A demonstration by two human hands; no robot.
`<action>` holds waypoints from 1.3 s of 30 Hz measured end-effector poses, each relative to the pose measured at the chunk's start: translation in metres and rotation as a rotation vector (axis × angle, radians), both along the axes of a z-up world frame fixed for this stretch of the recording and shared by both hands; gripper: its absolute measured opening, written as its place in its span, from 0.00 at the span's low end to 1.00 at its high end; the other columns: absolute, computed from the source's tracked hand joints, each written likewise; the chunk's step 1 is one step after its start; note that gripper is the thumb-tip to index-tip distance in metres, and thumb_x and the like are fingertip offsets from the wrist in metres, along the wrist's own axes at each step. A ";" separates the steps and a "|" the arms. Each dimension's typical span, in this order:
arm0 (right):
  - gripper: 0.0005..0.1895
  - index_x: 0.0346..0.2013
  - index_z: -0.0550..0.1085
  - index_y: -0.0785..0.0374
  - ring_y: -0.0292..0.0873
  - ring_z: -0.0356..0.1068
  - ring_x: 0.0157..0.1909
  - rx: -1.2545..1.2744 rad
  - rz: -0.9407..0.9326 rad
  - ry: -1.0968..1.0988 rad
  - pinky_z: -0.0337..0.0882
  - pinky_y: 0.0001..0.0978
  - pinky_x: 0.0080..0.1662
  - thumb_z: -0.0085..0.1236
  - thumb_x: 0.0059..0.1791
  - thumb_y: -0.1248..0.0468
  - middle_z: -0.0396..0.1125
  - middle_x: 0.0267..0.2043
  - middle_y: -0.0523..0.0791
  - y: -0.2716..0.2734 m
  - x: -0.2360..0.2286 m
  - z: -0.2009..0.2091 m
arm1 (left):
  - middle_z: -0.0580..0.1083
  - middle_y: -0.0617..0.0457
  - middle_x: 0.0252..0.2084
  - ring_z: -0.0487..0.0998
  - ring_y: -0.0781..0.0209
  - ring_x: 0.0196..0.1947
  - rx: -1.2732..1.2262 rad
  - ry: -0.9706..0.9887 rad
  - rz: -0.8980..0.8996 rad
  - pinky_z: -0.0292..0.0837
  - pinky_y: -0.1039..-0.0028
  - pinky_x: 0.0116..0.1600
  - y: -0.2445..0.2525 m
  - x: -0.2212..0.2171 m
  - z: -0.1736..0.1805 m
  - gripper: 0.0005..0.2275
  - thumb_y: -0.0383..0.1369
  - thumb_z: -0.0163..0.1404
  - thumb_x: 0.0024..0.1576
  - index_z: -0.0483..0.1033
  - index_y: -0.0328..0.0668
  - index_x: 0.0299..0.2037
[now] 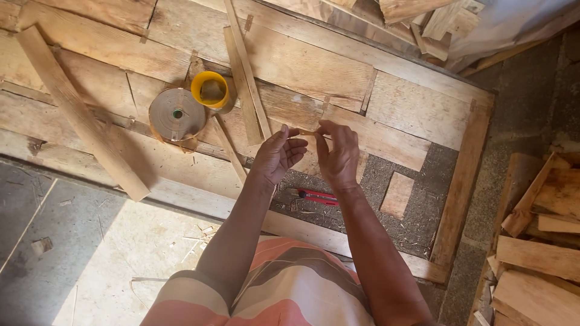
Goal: Fitting and cutting thin wooden planks to cover a surface area.
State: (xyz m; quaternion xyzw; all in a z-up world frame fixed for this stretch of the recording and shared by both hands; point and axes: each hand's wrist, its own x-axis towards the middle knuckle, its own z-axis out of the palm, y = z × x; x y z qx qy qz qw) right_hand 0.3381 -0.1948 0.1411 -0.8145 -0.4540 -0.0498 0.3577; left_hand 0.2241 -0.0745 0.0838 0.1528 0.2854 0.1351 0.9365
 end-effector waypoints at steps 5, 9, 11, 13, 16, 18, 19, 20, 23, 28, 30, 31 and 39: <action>0.14 0.52 0.76 0.58 0.40 0.73 0.48 0.003 0.217 -0.348 0.67 0.40 0.52 0.66 0.52 0.67 0.76 0.41 0.41 0.011 -0.014 0.012 | 0.81 0.46 0.37 0.84 0.60 0.35 0.155 0.005 0.148 0.82 0.73 0.42 0.007 -0.004 -0.037 0.14 0.32 0.59 0.59 0.73 0.33 0.50; 0.17 0.53 0.75 0.56 0.40 0.73 0.50 0.016 0.343 -0.468 0.67 0.39 0.53 0.65 0.50 0.69 0.77 0.43 0.39 0.022 -0.027 0.019 | 0.80 0.47 0.37 0.84 0.59 0.35 0.165 0.054 0.204 0.83 0.73 0.41 0.021 -0.022 -0.023 0.15 0.26 0.58 0.57 0.71 0.35 0.52; 0.17 0.53 0.75 0.57 0.40 0.73 0.50 0.008 0.388 -0.495 0.66 0.39 0.54 0.65 0.50 0.69 0.76 0.43 0.39 0.030 -0.035 0.022 | 0.80 0.46 0.38 0.84 0.60 0.36 0.173 0.046 0.231 0.83 0.73 0.42 0.028 -0.031 -0.014 0.15 0.25 0.58 0.57 0.70 0.34 0.53; 0.18 0.53 0.75 0.57 0.40 0.73 0.51 0.000 0.431 -0.523 0.66 0.39 0.54 0.65 0.49 0.69 0.76 0.44 0.40 0.036 -0.042 0.021 | 0.80 0.46 0.39 0.83 0.60 0.37 0.182 0.038 0.257 0.84 0.73 0.44 0.034 -0.039 -0.015 0.15 0.25 0.58 0.58 0.70 0.32 0.53; 0.17 0.54 0.75 0.58 0.41 0.73 0.51 -0.016 0.482 -0.541 0.65 0.40 0.55 0.64 0.50 0.68 0.76 0.44 0.40 0.046 -0.049 0.013 | 0.79 0.46 0.40 0.83 0.61 0.39 0.247 0.065 0.323 0.83 0.73 0.45 0.043 -0.045 -0.026 0.18 0.19 0.59 0.54 0.69 0.32 0.53; 0.17 0.56 0.75 0.58 0.40 0.74 0.51 -0.002 0.418 -0.460 0.67 0.40 0.55 0.61 0.52 0.71 0.76 0.45 0.42 0.053 -0.052 -0.002 | 0.79 0.44 0.40 0.82 0.59 0.39 0.298 0.053 0.465 0.83 0.72 0.46 0.049 -0.050 -0.029 0.19 0.15 0.59 0.52 0.69 0.27 0.52; 0.17 0.56 0.75 0.58 0.40 0.74 0.51 -0.003 0.429 -0.461 0.67 0.40 0.55 0.61 0.52 0.71 0.76 0.45 0.42 0.059 -0.056 -0.005 | 0.79 0.44 0.40 0.82 0.59 0.39 0.295 0.054 0.476 0.83 0.72 0.46 0.051 -0.053 -0.032 0.19 0.15 0.59 0.52 0.69 0.27 0.52; 0.17 0.57 0.73 0.60 0.41 0.75 0.51 0.023 0.377 -0.315 0.70 0.39 0.55 0.59 0.53 0.71 0.76 0.47 0.44 0.065 -0.060 -0.008 | 0.79 0.43 0.40 0.82 0.60 0.40 0.379 0.038 0.529 0.83 0.72 0.47 0.054 -0.056 -0.035 0.19 0.14 0.58 0.52 0.69 0.28 0.52; 0.19 0.59 0.68 0.66 0.41 0.75 0.50 0.041 0.298 0.089 0.74 0.37 0.53 0.58 0.54 0.71 0.75 0.48 0.48 0.085 -0.069 -0.015 | 0.78 0.43 0.41 0.81 0.62 0.42 0.510 -0.009 0.612 0.82 0.74 0.50 0.061 -0.062 -0.037 0.18 0.13 0.58 0.54 0.69 0.29 0.53; 0.25 0.59 0.63 0.72 0.38 0.75 0.41 -0.006 0.186 0.736 0.74 0.29 0.42 0.62 0.51 0.69 0.76 0.41 0.49 0.123 -0.075 -0.033 | 0.77 0.45 0.43 0.79 0.63 0.46 0.659 -0.067 0.680 0.80 0.76 0.53 0.076 -0.068 -0.037 0.17 0.13 0.57 0.56 0.69 0.31 0.54; 0.24 0.56 0.64 0.72 0.35 0.72 0.34 0.053 0.138 0.898 0.72 0.25 0.35 0.64 0.49 0.71 0.75 0.36 0.49 0.136 -0.076 -0.043 | 0.77 0.47 0.44 0.79 0.65 0.45 0.738 -0.003 0.722 0.79 0.77 0.52 0.084 -0.068 -0.038 0.18 0.14 0.57 0.55 0.68 0.33 0.53; 0.24 0.56 0.64 0.72 0.35 0.72 0.34 0.049 0.142 0.897 0.72 0.25 0.35 0.64 0.49 0.71 0.75 0.36 0.49 0.144 -0.074 -0.048 | 0.77 0.47 0.44 0.79 0.65 0.45 0.736 -0.001 0.727 0.79 0.77 0.52 0.088 -0.070 -0.029 0.18 0.14 0.57 0.55 0.68 0.33 0.53; 0.19 0.50 0.65 0.71 0.36 0.76 0.33 0.070 0.134 0.693 0.74 0.25 0.33 0.63 0.49 0.73 0.77 0.35 0.51 0.211 -0.072 -0.041 | 0.81 0.49 0.52 0.88 0.54 0.48 1.598 0.636 0.694 0.85 0.68 0.51 0.130 -0.081 -0.007 0.14 0.25 0.56 0.64 0.71 0.42 0.59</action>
